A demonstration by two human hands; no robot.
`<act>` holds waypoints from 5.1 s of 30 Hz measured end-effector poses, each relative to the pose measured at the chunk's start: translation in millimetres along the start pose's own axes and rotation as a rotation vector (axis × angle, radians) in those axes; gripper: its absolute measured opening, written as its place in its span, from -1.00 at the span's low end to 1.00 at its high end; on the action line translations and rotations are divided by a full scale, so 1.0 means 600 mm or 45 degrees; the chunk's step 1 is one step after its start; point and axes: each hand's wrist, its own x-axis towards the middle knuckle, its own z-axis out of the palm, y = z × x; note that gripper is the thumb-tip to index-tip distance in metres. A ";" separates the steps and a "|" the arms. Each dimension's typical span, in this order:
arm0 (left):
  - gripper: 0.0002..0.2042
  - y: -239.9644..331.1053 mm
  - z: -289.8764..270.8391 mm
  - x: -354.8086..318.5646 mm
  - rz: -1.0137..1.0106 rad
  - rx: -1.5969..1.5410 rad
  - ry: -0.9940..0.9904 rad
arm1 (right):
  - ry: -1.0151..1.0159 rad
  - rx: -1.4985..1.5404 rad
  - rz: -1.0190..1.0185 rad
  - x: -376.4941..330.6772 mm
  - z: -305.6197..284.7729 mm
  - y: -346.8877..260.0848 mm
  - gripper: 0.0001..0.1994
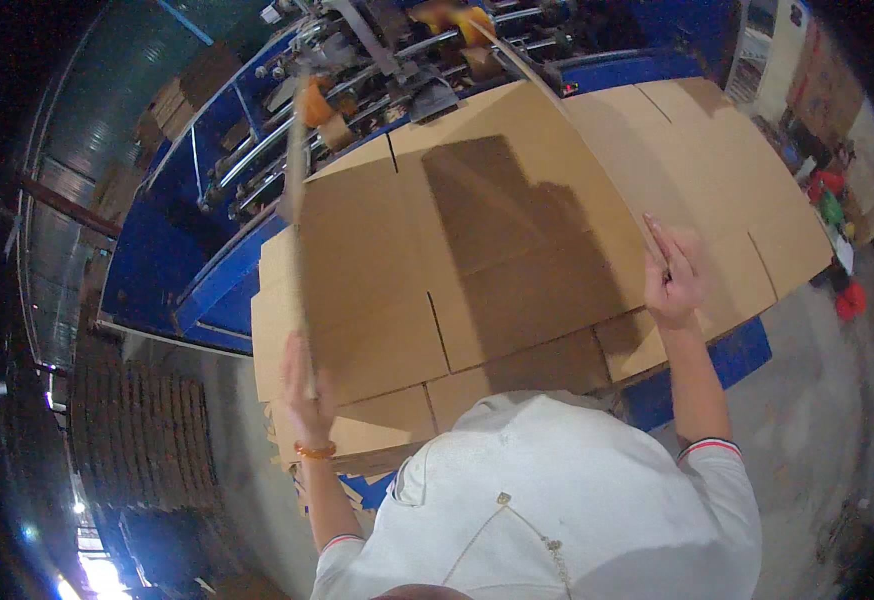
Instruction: The person repeatedly picks up flat printed cardboard sheets from a stack, flips them over, and places them onto a growing pile on a blue conveyor table. The action is continuous and repetitive throughout the clip.
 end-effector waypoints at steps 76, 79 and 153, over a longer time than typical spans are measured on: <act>-0.10 -0.012 -0.334 0.061 -0.460 -1.369 0.004 | -1.074 -0.310 0.358 -0.089 0.061 0.042 -0.56; -0.10 0.085 -0.228 -0.034 -0.169 -1.725 0.506 | -1.012 -0.410 0.504 -0.105 0.020 0.032 -0.55; -0.46 -0.290 0.143 0.118 -0.214 0.823 -0.120 | -1.119 -0.240 -0.077 -0.017 0.266 0.097 -0.54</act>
